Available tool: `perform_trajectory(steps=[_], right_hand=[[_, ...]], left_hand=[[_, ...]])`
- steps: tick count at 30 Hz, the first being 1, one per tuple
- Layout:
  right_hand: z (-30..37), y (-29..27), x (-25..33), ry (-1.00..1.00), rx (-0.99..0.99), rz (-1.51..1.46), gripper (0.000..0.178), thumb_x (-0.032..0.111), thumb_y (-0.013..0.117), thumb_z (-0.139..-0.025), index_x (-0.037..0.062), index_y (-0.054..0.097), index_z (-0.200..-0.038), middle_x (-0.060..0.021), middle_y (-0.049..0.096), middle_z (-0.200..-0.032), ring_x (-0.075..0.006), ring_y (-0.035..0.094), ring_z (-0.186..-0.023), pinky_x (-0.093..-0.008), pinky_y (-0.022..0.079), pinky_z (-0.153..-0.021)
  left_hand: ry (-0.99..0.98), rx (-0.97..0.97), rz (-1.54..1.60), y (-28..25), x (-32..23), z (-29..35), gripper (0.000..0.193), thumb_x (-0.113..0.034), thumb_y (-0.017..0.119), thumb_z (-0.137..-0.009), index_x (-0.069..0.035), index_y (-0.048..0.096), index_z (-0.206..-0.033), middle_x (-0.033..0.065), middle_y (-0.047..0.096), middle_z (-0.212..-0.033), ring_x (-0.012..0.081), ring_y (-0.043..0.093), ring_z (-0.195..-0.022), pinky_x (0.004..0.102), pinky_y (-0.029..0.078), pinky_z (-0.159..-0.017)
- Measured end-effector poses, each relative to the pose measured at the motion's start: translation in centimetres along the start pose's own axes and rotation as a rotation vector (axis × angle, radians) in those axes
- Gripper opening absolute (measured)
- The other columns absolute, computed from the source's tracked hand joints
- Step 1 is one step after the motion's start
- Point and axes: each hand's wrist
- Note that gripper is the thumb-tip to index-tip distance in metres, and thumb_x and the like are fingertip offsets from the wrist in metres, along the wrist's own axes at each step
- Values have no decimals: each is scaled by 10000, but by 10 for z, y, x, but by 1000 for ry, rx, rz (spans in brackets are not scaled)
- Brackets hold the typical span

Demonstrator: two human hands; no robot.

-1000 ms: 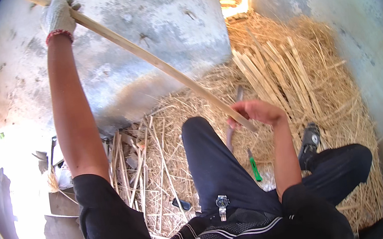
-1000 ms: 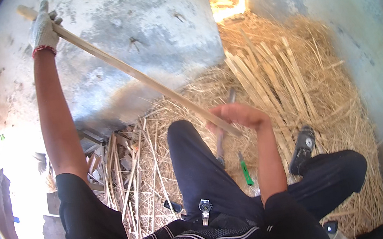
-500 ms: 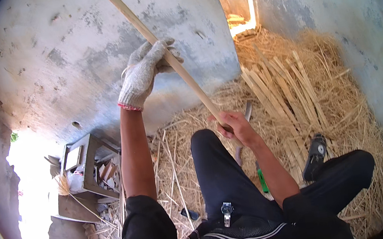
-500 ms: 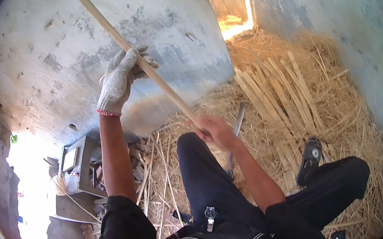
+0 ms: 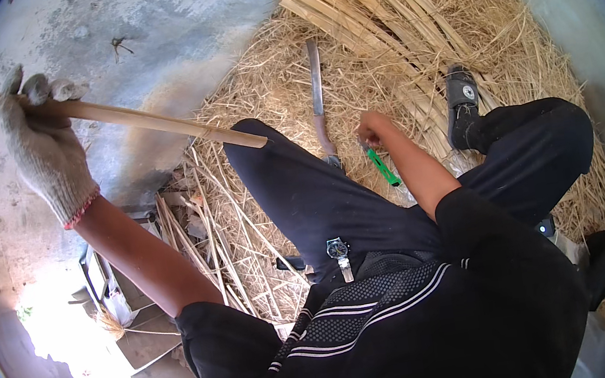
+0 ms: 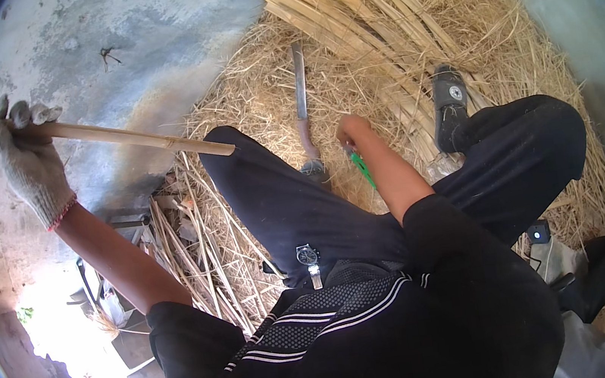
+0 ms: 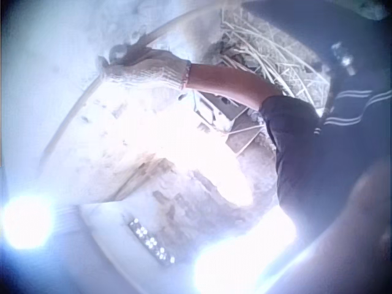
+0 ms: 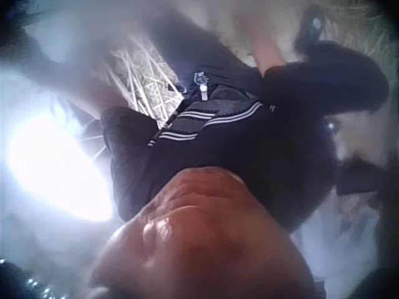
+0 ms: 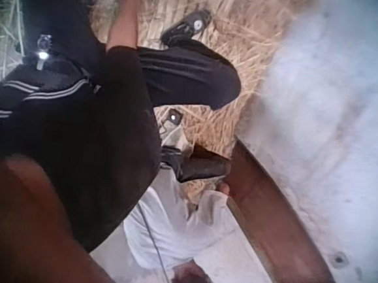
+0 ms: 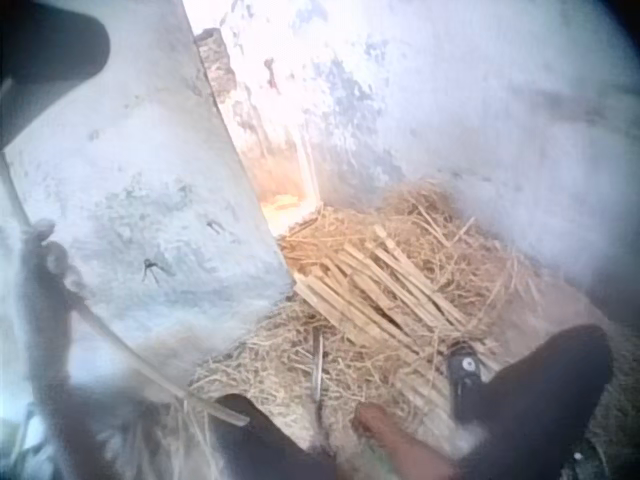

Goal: The person sits on a straw-covered floor and uses a green-handled knife to shave the outer layer off a long bamboo pole. They hold the pole with a gloved left hand and repeatedly scrape the surface with the knife in their right hand, creating thin wood shavings.

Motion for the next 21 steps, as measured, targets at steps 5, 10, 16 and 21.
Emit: perform_trajectory(steps=[5, 10, 16, 21], right_hand=[[-38, 95, -64, 1, -411, 187, 498, 254, 805, -677, 75, 706, -1131, -156, 685, -1179, -301, 669, -1084, -420, 552, -881], [-19, 113, -60, -82, -360, 263, 299, 168, 662, -811, 107, 732, -1095, -164, 711, -1104, -302, 693, -1035, -415, 559, -850], [-50, 73, -59, 76, 126, 327, 315, 150, 632, -804, 100, 727, -1100, -126, 730, -1033, -302, 691, -995, -438, 545, -843], [21, -52, -19, -189, 313, -3, 228, 131, 531, -864, 49, 743, -873, -96, 736, -981, -230, 674, -930, -432, 545, -766]], left_hand=[[-27, 24, 88, 13, 16, 10, 422, -344, 501, -1021, 24, 573, -1215, 118, 649, -977, 201, 656, -882, 356, 596, -782], [53, -174, 80, 48, 12, 16, 306, -258, 559, -1000, 11, 634, -1126, 81, 651, -892, 145, 638, -805, 284, 581, -656], [54, -113, 130, 37, 7, 10, 342, -249, 550, -1005, 31, 628, -1185, 97, 633, -873, 141, 628, -748, 307, 586, -651], [35, -162, 77, 32, -16, 5, 368, -262, 526, -1012, 40, 626, -1199, 104, 629, -859, 177, 619, -718, 357, 604, -650]])
Point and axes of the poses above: each hand's wrist, its own z-axis away from the middle knuckle, its own y-axis out of the palm, x = y × z
